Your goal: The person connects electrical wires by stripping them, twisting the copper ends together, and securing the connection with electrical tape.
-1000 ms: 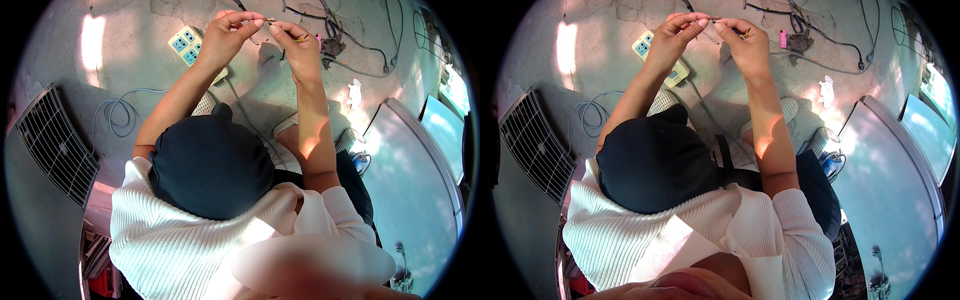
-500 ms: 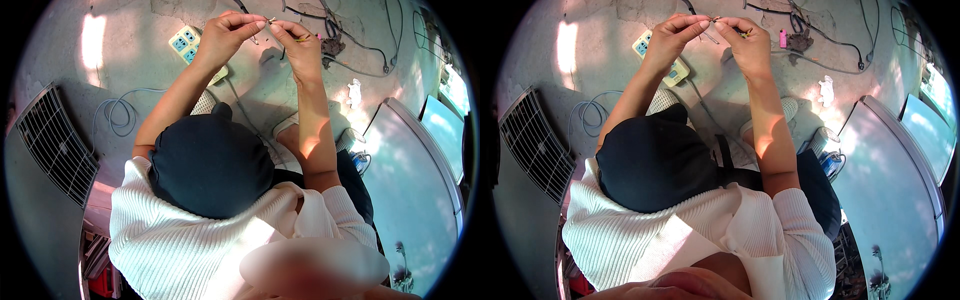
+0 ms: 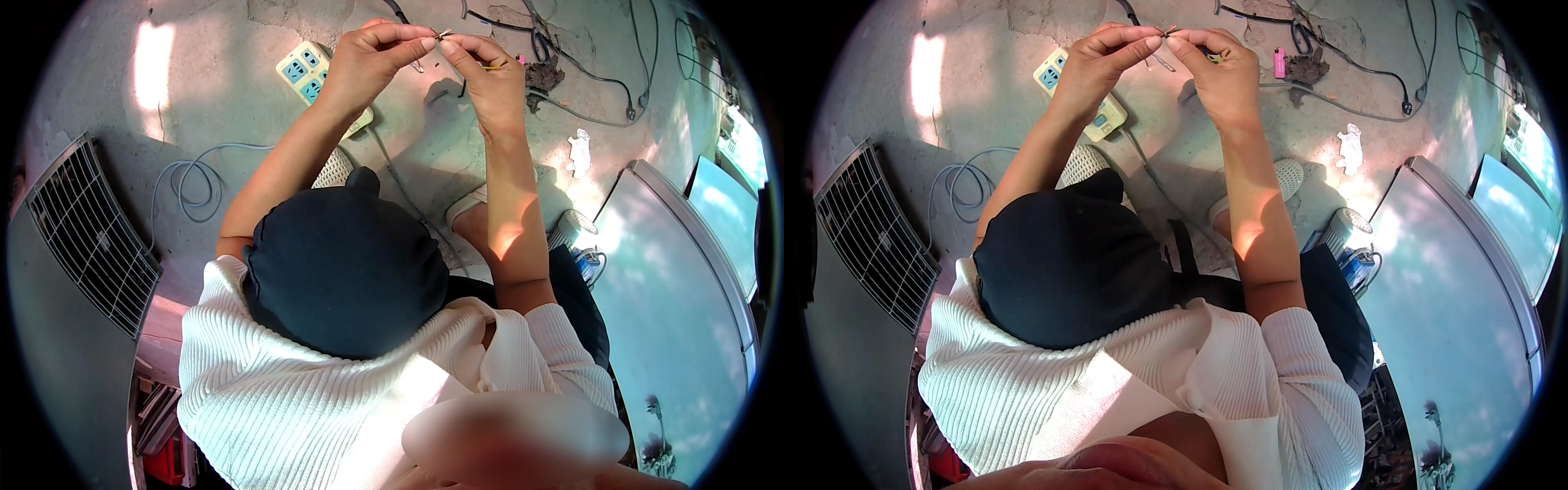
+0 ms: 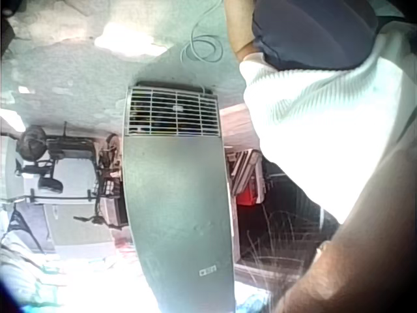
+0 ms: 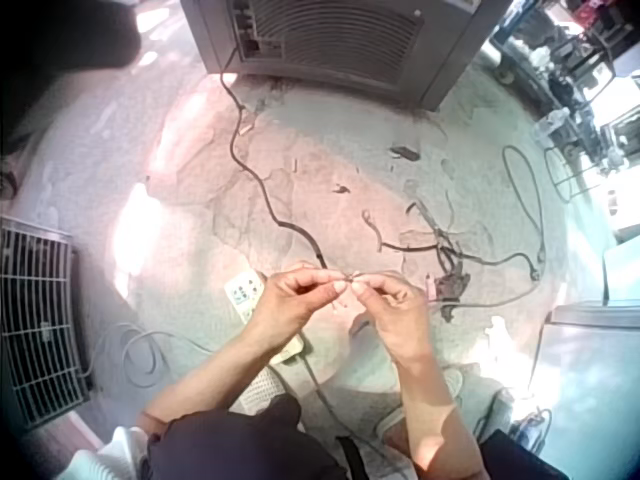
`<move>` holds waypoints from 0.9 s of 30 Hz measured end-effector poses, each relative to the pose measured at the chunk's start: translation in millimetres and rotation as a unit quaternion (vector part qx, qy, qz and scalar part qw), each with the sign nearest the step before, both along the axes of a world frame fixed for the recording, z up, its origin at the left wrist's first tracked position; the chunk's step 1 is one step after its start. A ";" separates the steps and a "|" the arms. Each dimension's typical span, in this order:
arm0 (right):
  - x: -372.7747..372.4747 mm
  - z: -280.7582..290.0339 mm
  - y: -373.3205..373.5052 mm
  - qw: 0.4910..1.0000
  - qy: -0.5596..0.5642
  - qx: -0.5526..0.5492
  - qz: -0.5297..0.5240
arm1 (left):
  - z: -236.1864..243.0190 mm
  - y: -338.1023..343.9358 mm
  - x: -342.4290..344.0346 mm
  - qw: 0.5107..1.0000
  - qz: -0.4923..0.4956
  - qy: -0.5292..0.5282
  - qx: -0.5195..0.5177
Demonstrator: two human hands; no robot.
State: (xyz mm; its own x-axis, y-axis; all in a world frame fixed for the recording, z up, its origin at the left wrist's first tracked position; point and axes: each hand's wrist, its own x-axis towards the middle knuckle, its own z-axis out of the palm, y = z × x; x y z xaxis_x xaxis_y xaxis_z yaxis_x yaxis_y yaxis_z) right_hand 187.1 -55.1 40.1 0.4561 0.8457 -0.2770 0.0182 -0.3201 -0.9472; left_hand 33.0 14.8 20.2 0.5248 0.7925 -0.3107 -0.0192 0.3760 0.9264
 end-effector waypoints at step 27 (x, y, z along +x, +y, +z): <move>-4.5 8.3 -2.3 1.000 -0.002 -0.001 0.017 | -7.7 -5.9 0.4 0.994 0.027 -0.038 -0.098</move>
State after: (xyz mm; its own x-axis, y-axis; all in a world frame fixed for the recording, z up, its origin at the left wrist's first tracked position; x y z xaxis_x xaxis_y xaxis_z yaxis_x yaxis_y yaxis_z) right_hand 182.6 -57.4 48.3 0.4282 0.8600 -0.2775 0.0335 -0.3220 -0.9461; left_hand 33.4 8.9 12.5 0.5109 0.7486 -0.4225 -0.1122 0.5454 0.8306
